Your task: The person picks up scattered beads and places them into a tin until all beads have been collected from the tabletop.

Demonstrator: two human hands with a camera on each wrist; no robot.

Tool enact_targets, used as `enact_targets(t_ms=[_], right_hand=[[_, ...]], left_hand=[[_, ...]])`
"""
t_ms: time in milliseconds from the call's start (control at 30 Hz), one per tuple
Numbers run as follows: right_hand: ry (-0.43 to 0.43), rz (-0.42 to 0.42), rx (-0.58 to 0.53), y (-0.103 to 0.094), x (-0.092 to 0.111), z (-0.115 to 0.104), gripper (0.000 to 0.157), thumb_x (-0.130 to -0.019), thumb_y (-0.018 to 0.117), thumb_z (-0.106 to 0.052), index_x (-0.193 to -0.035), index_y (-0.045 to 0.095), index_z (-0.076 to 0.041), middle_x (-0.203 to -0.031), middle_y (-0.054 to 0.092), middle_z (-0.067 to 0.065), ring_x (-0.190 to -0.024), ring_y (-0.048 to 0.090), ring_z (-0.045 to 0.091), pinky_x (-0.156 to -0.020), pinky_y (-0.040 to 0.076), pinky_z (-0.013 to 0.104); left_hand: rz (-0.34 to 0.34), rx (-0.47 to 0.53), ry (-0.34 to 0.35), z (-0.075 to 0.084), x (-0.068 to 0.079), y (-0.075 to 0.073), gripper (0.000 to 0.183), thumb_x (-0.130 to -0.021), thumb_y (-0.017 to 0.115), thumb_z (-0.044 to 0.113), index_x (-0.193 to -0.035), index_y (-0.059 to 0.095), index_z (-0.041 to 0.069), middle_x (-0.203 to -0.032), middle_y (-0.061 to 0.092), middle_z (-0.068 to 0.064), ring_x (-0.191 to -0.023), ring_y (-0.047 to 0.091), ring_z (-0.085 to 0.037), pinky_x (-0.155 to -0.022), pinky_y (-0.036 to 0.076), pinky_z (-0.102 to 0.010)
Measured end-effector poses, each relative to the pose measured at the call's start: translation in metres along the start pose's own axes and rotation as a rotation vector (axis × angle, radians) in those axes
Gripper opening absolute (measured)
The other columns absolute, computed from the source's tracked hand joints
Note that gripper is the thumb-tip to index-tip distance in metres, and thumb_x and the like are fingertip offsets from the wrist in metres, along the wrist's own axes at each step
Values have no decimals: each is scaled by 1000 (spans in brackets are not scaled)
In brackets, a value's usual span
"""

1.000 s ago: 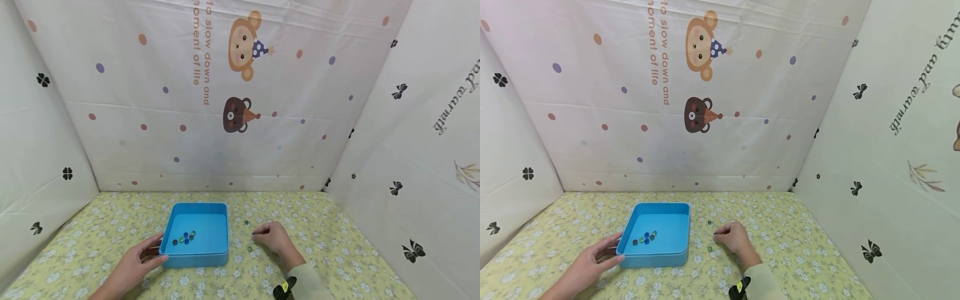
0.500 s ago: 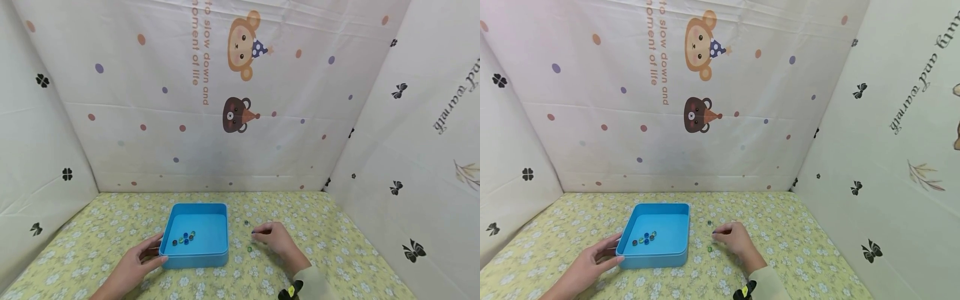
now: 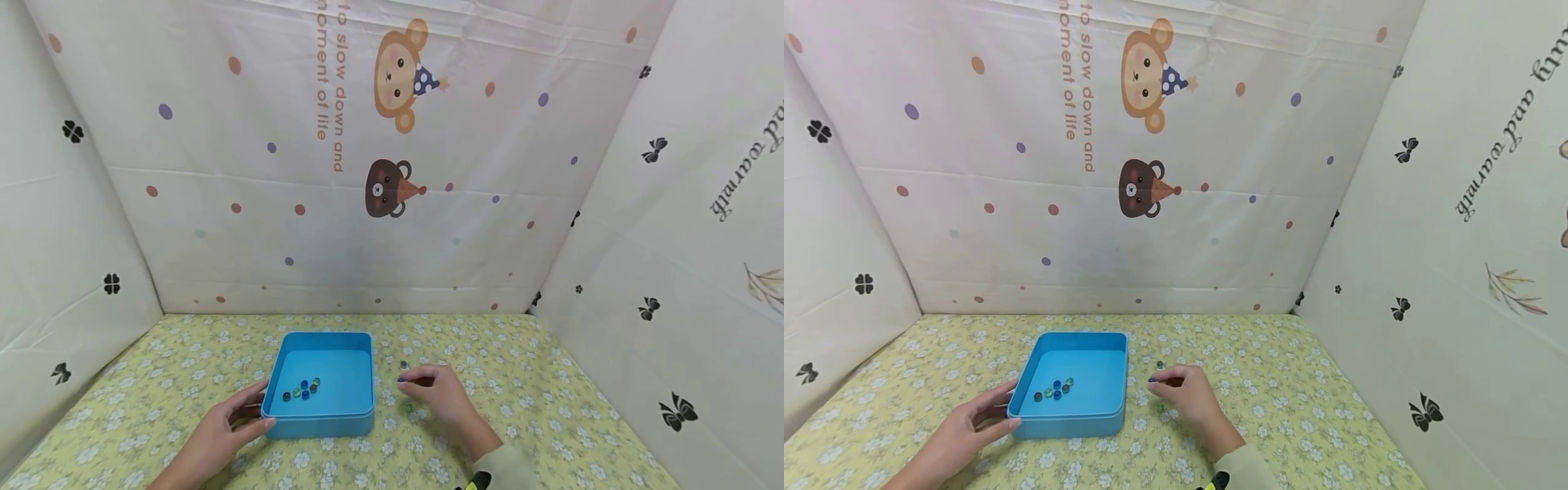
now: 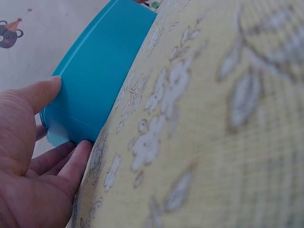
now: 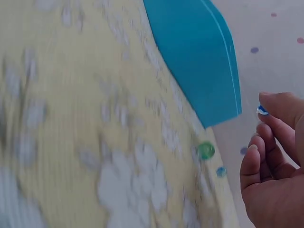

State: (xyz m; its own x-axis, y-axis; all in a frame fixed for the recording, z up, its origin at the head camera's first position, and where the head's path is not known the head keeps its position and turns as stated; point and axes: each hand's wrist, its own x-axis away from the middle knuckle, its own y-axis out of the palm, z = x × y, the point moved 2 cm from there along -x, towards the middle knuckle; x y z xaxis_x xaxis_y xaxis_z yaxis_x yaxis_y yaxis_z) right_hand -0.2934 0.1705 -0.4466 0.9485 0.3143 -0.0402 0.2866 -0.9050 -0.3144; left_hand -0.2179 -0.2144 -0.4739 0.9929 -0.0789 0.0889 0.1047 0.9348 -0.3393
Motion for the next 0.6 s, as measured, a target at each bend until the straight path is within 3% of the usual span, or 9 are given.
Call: enact_targets(t_ms=[167, 433, 600], right_hand=[[-5, -2, -42, 10, 1, -8, 39, -95, 77, -28, -121, 73, 2, -119, 70, 10, -100, 68, 17, -90, 70, 39], [-67, 23, 25, 23, -5, -14, 38, -95, 77, -32, -118, 76, -3, -115, 72, 8, -97, 68, 15, -81, 70, 40], [-89, 31, 10, 32, -9, -18, 34, -95, 77, -31, -117, 77, -5, -115, 73, 9, -97, 69, 15, -83, 70, 42]], left_hand=[[-3, 8, 3, 0, 0, 0, 81, -91, 78, 38, -159, 38, 19, -153, 49, -22, -130, 58, -34, -107, 62, -35], [-5, 10, 7, -4, -2, 0, 81, -91, 78, 39, -159, 38, 21, -152, 50, -20, -130, 58, -33, -107, 62, -34], [-7, 13, 11, -3, -2, -1, 82, -90, 78, 40, -159, 37, 21, -153, 50, -20, -131, 58, -34, -108, 61, -35]])
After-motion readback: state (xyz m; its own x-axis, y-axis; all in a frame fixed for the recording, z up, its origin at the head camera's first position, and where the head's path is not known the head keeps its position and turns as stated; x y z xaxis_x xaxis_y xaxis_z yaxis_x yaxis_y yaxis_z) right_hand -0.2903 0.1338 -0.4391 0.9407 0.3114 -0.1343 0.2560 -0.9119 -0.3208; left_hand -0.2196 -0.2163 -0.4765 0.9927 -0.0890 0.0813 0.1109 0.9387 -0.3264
